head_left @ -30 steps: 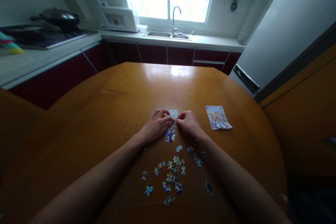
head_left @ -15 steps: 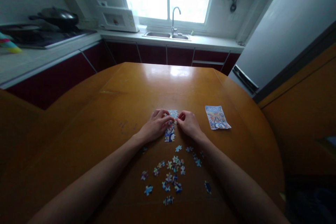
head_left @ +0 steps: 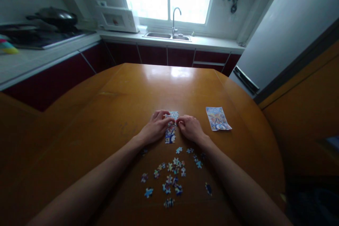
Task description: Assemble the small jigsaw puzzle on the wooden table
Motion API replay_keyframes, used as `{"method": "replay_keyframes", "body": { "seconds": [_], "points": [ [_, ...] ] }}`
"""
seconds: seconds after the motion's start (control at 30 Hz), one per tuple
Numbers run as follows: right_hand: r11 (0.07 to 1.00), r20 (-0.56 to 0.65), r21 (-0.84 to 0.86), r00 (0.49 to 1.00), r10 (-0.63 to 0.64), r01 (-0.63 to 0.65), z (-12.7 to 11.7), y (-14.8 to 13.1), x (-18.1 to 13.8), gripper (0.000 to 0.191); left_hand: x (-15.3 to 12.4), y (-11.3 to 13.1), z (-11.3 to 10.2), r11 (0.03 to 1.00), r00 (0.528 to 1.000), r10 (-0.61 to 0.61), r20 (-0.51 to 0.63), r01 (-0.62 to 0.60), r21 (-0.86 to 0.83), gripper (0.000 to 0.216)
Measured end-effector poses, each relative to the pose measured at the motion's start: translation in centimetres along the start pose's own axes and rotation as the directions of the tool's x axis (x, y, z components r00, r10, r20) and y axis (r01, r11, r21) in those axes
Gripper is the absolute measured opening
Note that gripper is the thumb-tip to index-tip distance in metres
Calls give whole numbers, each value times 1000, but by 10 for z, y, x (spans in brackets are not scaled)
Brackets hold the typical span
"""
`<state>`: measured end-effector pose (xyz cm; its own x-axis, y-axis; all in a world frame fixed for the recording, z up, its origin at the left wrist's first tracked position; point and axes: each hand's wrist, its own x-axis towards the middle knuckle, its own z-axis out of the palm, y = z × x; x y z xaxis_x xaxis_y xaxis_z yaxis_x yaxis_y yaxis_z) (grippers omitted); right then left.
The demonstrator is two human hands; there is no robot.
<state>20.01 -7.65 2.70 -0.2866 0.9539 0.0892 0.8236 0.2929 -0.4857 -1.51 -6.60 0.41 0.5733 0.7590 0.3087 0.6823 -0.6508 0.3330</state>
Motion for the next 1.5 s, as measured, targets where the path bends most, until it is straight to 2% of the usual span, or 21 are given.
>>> {"method": "replay_keyframes", "body": {
  "seconds": [0.27, 0.5, 0.73, 0.87, 1.1, 1.33, 1.5],
  "points": [
    [997, -2, 74, 1000, 14, -14, 1, 4, 3, 27, -1, -3, 1, 999, 999, 33, -10, -33, -18, 33],
    [947, -86, 319, 994, 67, -36, 5, 14, 6, 28, 0, -2, 2, 1000, 1000, 23, -12, -24, -8, 36],
    [992, -13, 126, 1000, 24, -22, -1, 4, 2, 25, 0, -3, 2, 999, 999, 44, -11, -44, -1, 41],
    [994, 8, 103, 1000, 23, -24, -3, 3, 3, 25, 0, -2, 1, 999, 999, 51, -13, -51, 3, 41],
    [991, 4, 134, 1000, 24, -24, -1, 5, 5, 25, 0, -3, 3, 999, 999, 43, -13, -43, 7, 37],
    [946, -43, 313, 994, 101, -82, 5, 14, 10, 27, 0, -3, 2, 999, 999, 40, 2, -40, 3, 41],
    [940, -57, 330, 992, 115, -90, 9, 18, 12, 27, 1, -3, 1, 999, 999, 36, -33, -37, -37, 45]
  ]
}}
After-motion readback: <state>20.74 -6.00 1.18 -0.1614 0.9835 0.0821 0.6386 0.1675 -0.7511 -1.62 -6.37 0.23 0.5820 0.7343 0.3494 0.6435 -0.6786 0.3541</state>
